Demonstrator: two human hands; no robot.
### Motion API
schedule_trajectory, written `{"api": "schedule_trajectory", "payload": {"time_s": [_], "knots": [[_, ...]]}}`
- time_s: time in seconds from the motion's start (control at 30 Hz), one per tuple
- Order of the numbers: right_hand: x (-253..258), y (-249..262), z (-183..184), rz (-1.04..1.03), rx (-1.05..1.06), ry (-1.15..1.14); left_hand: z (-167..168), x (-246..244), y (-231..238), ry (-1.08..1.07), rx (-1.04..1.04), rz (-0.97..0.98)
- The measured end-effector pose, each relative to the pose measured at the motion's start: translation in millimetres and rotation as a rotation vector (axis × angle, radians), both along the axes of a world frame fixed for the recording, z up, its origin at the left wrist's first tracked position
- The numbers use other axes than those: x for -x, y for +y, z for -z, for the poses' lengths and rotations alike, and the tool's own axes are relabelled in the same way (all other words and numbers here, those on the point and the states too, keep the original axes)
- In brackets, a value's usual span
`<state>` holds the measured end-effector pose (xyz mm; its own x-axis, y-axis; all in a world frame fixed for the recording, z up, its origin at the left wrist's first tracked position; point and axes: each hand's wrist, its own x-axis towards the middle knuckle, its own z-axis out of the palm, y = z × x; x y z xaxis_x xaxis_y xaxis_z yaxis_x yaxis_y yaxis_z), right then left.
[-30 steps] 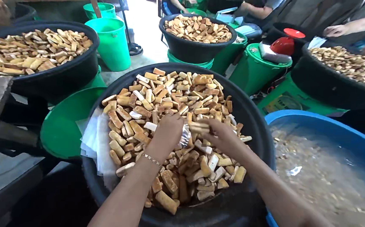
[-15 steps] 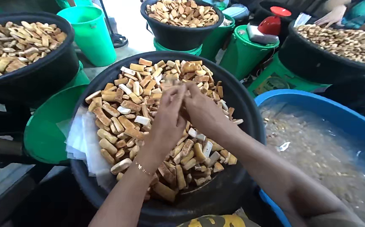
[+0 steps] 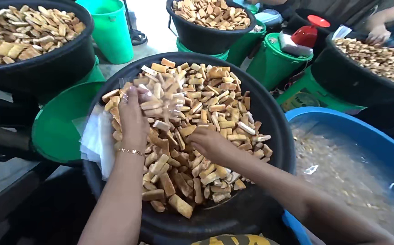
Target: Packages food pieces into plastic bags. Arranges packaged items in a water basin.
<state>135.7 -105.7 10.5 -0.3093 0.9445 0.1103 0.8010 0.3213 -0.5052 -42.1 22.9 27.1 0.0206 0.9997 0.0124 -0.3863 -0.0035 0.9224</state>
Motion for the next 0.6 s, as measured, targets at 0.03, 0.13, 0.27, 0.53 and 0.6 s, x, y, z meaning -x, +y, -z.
{"api": "schedule_trajectory", "payload": {"time_s": [0.03, 0.13, 0.27, 0.53, 0.6], "knots": [[5, 6, 13, 0.021, 0.002, -0.088, 1, 1, 5, -0.027, 0.014, -0.038], [24, 29, 26, 0.131, 0.080, -0.317, 2, -4, 1, -0.035, 0.049, -0.033], [31, 42, 33, 0.057, 0.009, -0.383, 2, -6, -1, -0.014, 0.111, -0.030], [-17, -2, -9, 0.255, -0.481, 0.321, 5, -12, -5, 0.008, 0.188, 0.014], [-22, -9, -22, 0.271, -0.709, 0.402, 6, -20, -17, 0.107, 0.162, 0.124]]}}
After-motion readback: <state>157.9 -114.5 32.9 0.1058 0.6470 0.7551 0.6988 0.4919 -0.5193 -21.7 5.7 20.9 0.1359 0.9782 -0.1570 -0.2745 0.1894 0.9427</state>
